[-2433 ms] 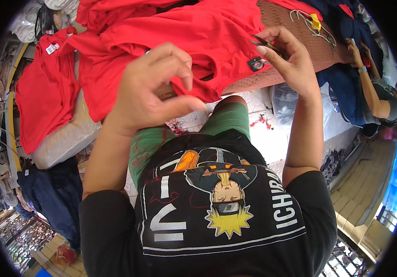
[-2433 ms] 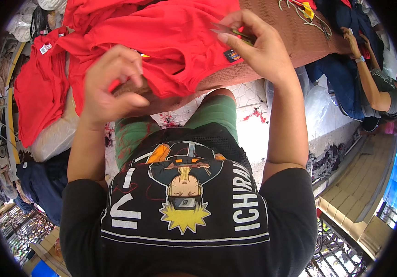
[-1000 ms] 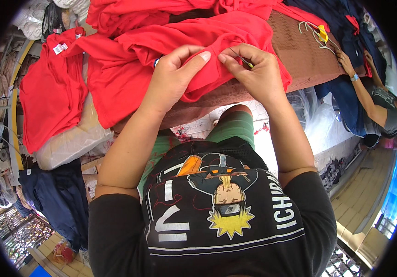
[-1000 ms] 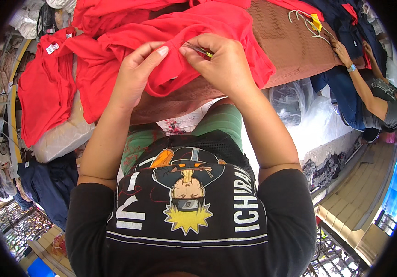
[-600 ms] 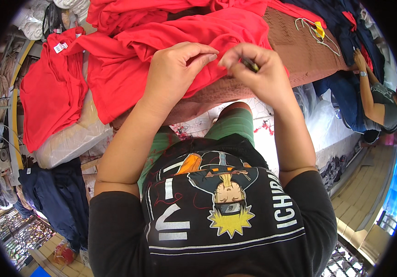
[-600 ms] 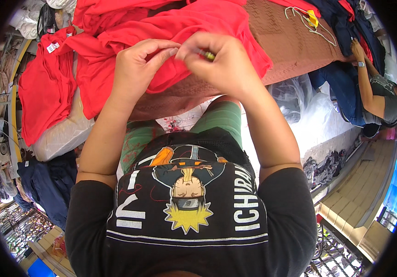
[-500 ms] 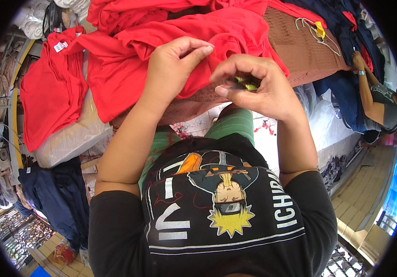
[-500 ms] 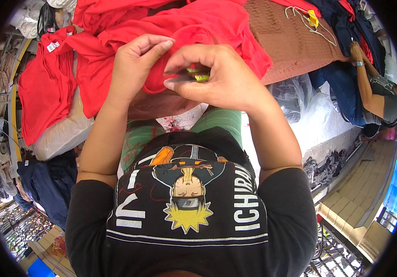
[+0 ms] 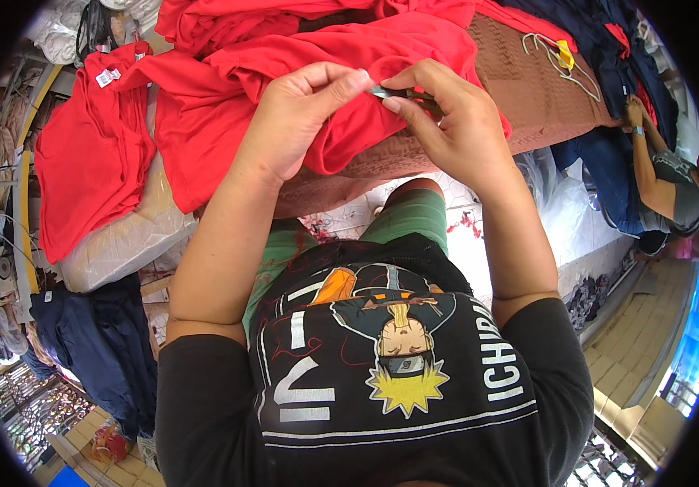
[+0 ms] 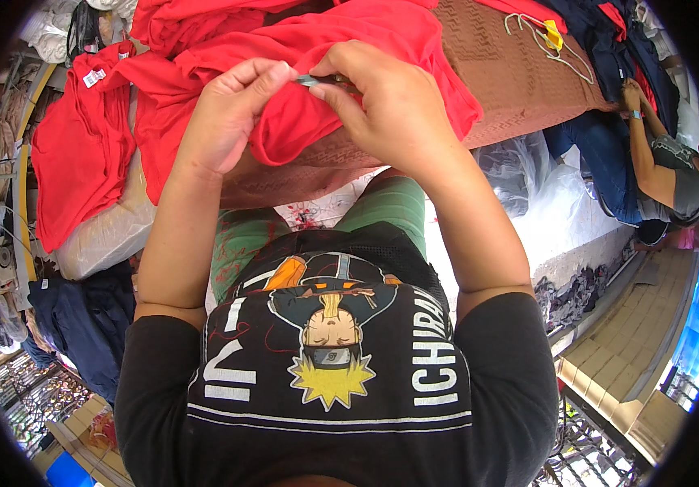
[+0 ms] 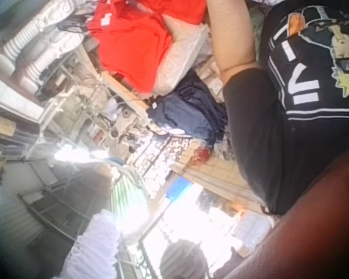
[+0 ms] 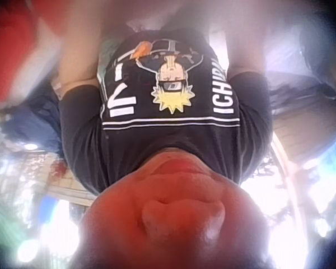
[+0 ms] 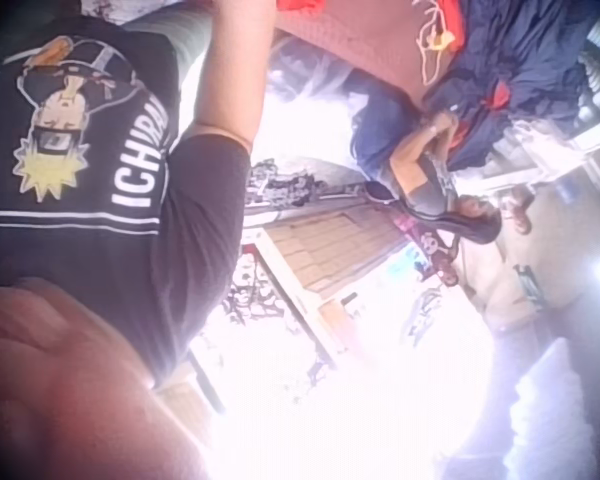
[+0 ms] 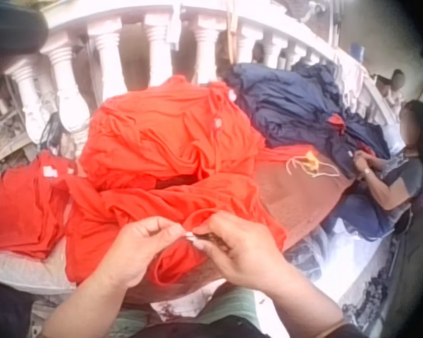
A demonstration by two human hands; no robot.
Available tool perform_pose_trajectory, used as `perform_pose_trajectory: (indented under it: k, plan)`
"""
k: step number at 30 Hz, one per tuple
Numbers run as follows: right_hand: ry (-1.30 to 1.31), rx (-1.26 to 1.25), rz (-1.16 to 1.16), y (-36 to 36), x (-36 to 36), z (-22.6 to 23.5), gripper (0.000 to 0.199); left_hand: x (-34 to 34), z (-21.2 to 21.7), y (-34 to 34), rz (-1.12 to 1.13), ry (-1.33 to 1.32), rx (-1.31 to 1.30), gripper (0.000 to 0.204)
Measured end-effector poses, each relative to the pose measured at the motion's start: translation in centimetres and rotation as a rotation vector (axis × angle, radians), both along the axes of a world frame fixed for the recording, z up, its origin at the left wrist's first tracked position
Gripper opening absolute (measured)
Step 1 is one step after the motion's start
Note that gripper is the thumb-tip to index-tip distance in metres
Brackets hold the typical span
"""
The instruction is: The person trims loose threads from red shirts using a small pair of thread snips.
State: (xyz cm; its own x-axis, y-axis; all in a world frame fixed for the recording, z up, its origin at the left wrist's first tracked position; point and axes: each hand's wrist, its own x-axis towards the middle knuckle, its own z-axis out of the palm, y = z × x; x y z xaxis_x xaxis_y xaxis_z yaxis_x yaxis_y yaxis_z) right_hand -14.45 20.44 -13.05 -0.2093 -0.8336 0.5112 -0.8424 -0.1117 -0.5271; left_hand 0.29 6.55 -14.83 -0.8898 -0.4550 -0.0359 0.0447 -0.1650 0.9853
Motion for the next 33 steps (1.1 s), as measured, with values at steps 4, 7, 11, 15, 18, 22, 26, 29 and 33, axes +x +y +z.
perform_pose_trajectory:
  k: [4, 7, 11, 15, 18, 22, 26, 29, 33]
  plan:
    - [0.099, -0.009, -0.137, 0.3, -1.0, 0.5, 0.017, 4.9, 5.6, 2.4, -0.114, -0.490, -1.557, 0.031]
    - [-0.221, -0.059, -0.220, 0.8, -2.3, 0.7, 0.019, 7.1, 7.5, 2.1, 0.046, -0.563, -1.762, 0.047]
    - [-0.184, -0.119, -0.230, 1.0, -2.6, 0.9, 0.019, 5.1, 4.4, 3.9, -0.070, -0.443, -1.428, 0.066]
    - [-0.553, 0.077, 0.284, 2.7, -1.4, 2.9, 0.014, 2.7, -2.9, 7.7, -0.192, -0.490, -1.478, 0.050]
    - [-0.505, 0.403, 1.460, 5.4, 0.8, 5.8, 0.024, 2.2, -6.7, 6.3, -0.106, -0.377, -1.576, 0.038]
    - [-0.361, 0.472, 1.800, 7.7, 1.9, 7.3, 0.026, 0.4, -3.5, 2.8, -0.024, -0.166, -0.327, 0.021]
    - [-0.361, 0.356, 1.762, 8.3, -1.6, 9.7, 0.019, 1.5, -1.6, -0.4, 0.119, 0.007, 0.097, 0.032]
    - [-0.225, 0.247, 1.695, 8.7, -1.1, 11.4, 0.016, 1.5, -2.2, -1.4, 0.122, 0.053, 0.229, 0.026]
    - [-0.327, 0.060, 1.352, 6.3, -3.0, 7.0, 0.018, 2.0, -2.5, -1.4, 0.173, 0.090, 0.309, 0.032]
